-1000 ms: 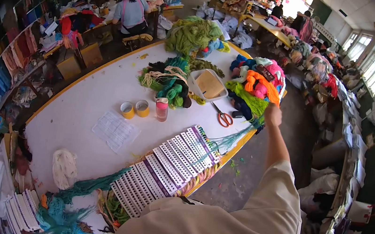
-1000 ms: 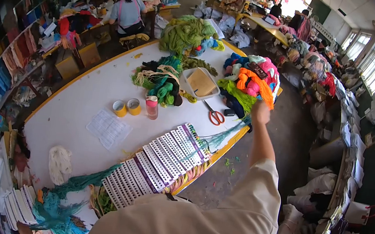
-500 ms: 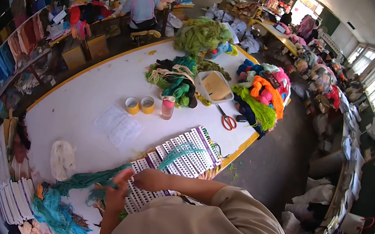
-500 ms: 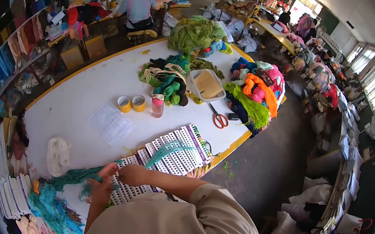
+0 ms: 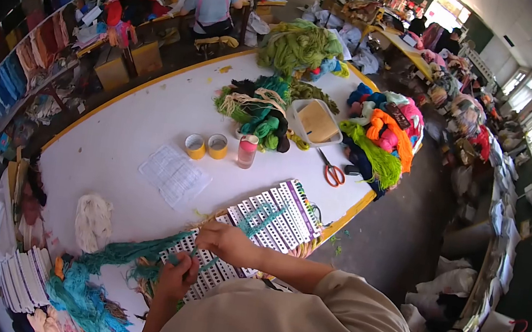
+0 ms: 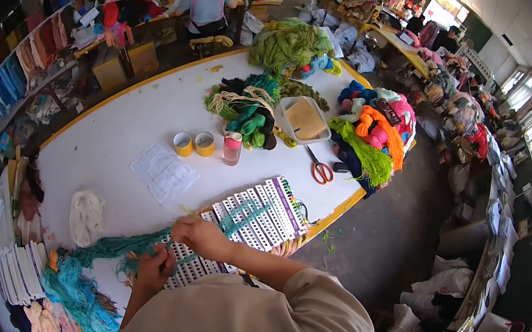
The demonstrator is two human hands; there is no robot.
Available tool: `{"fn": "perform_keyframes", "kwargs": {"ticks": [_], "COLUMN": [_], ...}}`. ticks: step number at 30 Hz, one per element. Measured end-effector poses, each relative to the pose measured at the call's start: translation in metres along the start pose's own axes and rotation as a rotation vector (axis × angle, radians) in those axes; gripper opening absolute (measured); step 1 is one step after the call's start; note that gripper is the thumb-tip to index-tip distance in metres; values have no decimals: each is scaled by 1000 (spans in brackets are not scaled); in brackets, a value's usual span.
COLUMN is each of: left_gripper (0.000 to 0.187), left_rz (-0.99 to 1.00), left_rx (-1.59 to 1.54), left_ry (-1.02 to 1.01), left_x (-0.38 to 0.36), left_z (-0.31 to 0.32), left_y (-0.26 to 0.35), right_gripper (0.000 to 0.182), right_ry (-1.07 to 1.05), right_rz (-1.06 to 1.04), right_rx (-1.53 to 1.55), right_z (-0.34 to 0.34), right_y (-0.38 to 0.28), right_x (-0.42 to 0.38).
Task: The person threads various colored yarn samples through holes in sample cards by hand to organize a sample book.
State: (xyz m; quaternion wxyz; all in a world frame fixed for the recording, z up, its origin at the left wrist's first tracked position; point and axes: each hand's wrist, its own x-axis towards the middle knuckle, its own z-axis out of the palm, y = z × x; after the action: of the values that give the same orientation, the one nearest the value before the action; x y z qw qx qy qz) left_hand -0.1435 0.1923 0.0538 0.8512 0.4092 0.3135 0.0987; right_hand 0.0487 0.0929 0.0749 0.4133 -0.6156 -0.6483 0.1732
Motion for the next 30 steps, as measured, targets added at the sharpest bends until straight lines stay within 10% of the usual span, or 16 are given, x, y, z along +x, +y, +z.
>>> {"fn": "perform_keyframes", "kwargs": {"ticks": [11,23,30], "left_gripper": [22,17,28], "left_rz": [23,424,390], "left_rx": [331,740,493], "left_ry": [-44,170,-263], "left_x": [19,8,-2], "left_z": [1,-68,-59], "left_y": [-7,-7,16], "right_gripper": [14,11,15], "right_ry": [495,1034,1053], "right_rz": [507,375,219], "right_rx": [1432,1373,1274], "right_z": [20,-90,-132], "right_y": [22,48,39], "right_x": [-4,-7,-13]}}
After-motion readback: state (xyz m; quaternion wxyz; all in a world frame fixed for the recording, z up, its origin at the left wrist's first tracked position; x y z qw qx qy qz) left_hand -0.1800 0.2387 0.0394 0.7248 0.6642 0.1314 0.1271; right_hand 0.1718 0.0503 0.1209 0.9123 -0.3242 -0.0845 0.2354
